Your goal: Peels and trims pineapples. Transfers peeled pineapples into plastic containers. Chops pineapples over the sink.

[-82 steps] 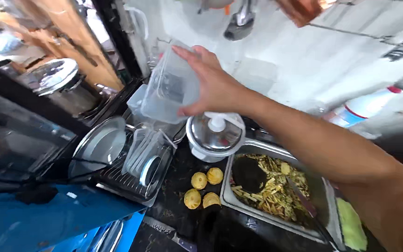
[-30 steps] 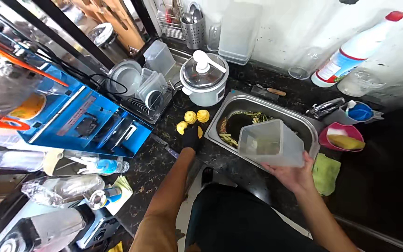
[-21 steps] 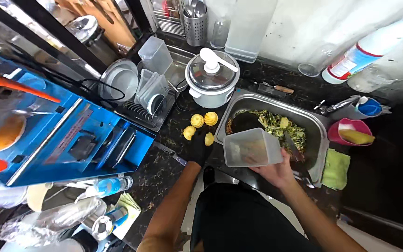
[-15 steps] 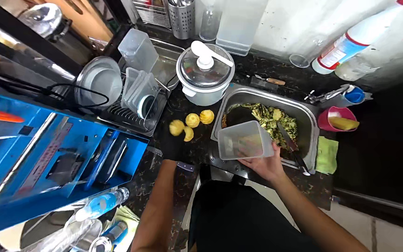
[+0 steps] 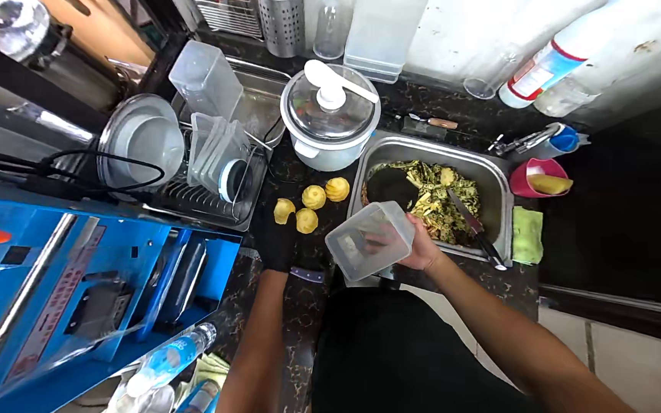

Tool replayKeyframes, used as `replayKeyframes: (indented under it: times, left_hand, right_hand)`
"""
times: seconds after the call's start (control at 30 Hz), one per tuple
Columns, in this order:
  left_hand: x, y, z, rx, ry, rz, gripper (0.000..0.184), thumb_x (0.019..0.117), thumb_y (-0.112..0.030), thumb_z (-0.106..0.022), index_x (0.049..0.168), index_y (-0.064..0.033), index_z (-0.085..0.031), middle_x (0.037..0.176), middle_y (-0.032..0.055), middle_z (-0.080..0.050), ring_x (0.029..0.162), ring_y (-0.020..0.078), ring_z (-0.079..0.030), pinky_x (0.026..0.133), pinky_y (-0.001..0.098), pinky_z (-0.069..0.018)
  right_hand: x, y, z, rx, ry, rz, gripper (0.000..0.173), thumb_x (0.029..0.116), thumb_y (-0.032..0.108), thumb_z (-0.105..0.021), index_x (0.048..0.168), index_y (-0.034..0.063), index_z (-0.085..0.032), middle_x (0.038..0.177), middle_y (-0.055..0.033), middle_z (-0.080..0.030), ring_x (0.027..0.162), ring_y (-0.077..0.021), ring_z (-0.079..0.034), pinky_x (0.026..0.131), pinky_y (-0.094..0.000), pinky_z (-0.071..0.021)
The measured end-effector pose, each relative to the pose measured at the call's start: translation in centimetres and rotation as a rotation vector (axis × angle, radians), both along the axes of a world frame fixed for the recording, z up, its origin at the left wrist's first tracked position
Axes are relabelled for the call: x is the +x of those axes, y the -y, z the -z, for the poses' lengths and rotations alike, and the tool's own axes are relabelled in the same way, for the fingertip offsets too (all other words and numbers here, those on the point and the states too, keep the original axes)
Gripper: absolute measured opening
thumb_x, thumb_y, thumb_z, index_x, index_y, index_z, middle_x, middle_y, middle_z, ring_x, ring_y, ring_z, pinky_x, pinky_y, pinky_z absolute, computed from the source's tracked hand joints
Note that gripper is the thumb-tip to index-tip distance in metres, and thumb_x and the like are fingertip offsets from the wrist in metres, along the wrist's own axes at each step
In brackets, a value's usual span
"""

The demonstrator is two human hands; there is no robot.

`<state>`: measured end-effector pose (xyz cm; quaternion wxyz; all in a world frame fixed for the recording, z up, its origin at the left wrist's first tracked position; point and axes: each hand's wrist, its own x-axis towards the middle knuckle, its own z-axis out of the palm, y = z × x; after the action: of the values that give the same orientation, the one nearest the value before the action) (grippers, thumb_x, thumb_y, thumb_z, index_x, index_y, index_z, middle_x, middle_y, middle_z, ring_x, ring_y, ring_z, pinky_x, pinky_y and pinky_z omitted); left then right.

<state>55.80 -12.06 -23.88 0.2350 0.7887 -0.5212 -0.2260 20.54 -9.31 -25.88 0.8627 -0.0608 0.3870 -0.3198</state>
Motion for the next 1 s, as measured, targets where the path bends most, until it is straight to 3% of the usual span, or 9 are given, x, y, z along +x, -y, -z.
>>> replayKeyframes:
  times: [0.1,0.2,0.27,0.33,0.47,0.53,0.6,0.7,1.0]
  left_hand:
    - [-2.6,-4.2,-1.6,0.05,-0.545,0.16,0.064,0.0927,-0.034,-0.073,0.147,-0.0076,-0.051,0.127,0.015,-0.064,0.107,0.023,-0.067,0.091,0.0425,-0.0583]
    - [-5.4,-7.9,-2.5,0.217,-0.903,0.18,0.068,0.0906,-0.026,-0.075,0.148,-0.0031,-0.046,0.13,0.0142,-0.065,0.112,0.0189,-0.067,0.095,0.0381,-0.0592]
    - [-6.7,-9.3,-1.5,0.155,-0.832,0.097,0.052,0.096,-0.017,-0.069,0.142,0.0012,-0.053,0.136,0.0176,-0.062,0.123,0.0198,-0.062,0.106,0.0382,-0.0522]
    - [-7.5,-9.5,-1.0,0.102,-0.749,0.037,0.031,0.1017,-0.014,-0.06,0.128,0.0024,-0.064,0.127,0.018,-0.066,0.118,0.019,-0.063,0.104,0.0373,-0.0518]
    - [-7.9,-9.1,-0.6,-0.014,-0.557,0.181,0.033,0.101,-0.014,-0.057,0.131,-0.0094,-0.07,0.133,0.0178,-0.064,0.127,0.025,-0.058,0.111,0.0437,-0.045]
    - [-8.3,-8.9,-0.3,-0.018,-0.471,0.237,0.036,0.0993,-0.016,-0.058,0.134,-0.0135,-0.07,0.135,0.0185,-0.063,0.128,0.0281,-0.057,0.11,0.0455,-0.0455]
    - [-8.9,-8.5,-0.8,0.043,-0.434,0.277,0.037,0.1001,-0.019,-0.057,0.135,-0.0171,-0.069,0.133,0.0191,-0.063,0.124,0.0279,-0.059,0.106,0.0444,-0.0483]
    - [-9.7,-7.9,-1.9,0.057,-0.416,0.312,0.038,0.1004,-0.02,-0.056,0.137,-0.0195,-0.068,0.129,0.0194,-0.064,0.118,0.0278,-0.061,0.103,0.045,-0.05]
    - [-10.4,-6.2,-1.7,-0.079,-0.525,0.404,0.035,0.1004,-0.018,-0.057,0.132,-0.0095,-0.069,0.126,0.0161,-0.065,0.117,0.0233,-0.061,0.103,0.0396,-0.0496]
  right_hand:
    - [0.7,0.6,-0.1,-0.019,-0.042,-0.128,0.089,0.0969,0.076,-0.017,0.154,0.0118,-0.039,0.149,-0.0211,-0.053,0.129,-0.0407,-0.058,0.102,-0.0584,-0.0519]
    - [2.4,1.2,-1.1,0.093,-0.158,-0.2,0.087,0.0975,0.076,-0.02,0.151,0.0118,-0.044,0.142,-0.0209,-0.058,0.123,-0.0399,-0.061,0.095,-0.0574,-0.0545]
    - [3.6,1.0,-2.4,0.159,-0.326,-0.154,0.085,0.098,0.078,-0.019,0.148,0.0156,-0.047,0.135,-0.0207,-0.062,0.118,-0.0386,-0.063,0.09,-0.0567,-0.055]
    - [3.7,0.2,-3.6,0.102,-0.559,-0.067,0.083,0.0996,0.077,-0.015,0.151,0.0191,-0.044,0.133,-0.0154,-0.065,0.116,-0.0321,-0.065,0.09,-0.0539,-0.0563]
    - [1.3,-2.6,-6.0,-0.274,-0.881,0.003,0.079,0.1041,0.068,-0.018,0.158,0.0142,-0.035,0.13,-0.0157,-0.062,0.104,-0.029,-0.068,0.08,-0.048,-0.06]
    - [1.0,-4.0,-7.6,-0.399,-0.855,-0.113,0.082,0.099,0.068,-0.043,0.158,0.0122,-0.034,0.129,-0.0141,-0.064,0.101,-0.0272,-0.07,0.078,-0.046,-0.0621]
    - [1.7,-4.8,-8.6,-0.43,-0.888,-0.162,0.069,0.0969,0.043,-0.066,0.153,0.0116,-0.041,0.128,-0.0124,-0.067,0.1,-0.0246,-0.072,0.077,-0.0419,-0.0636]
    - [1.9,-4.7,-9.0,-0.458,-0.979,-0.09,0.054,0.0982,0.021,-0.067,0.147,0.0092,-0.049,0.124,-0.0117,-0.069,0.094,-0.0224,-0.074,0.072,-0.0389,-0.0651]
    - [-3.2,-5.0,-11.9,-0.601,-0.828,-0.165,0.08,0.0934,0.052,-0.068,0.154,0.0078,-0.04,0.106,-0.0113,-0.069,0.087,-0.0206,-0.07,0.078,-0.0381,-0.0624]
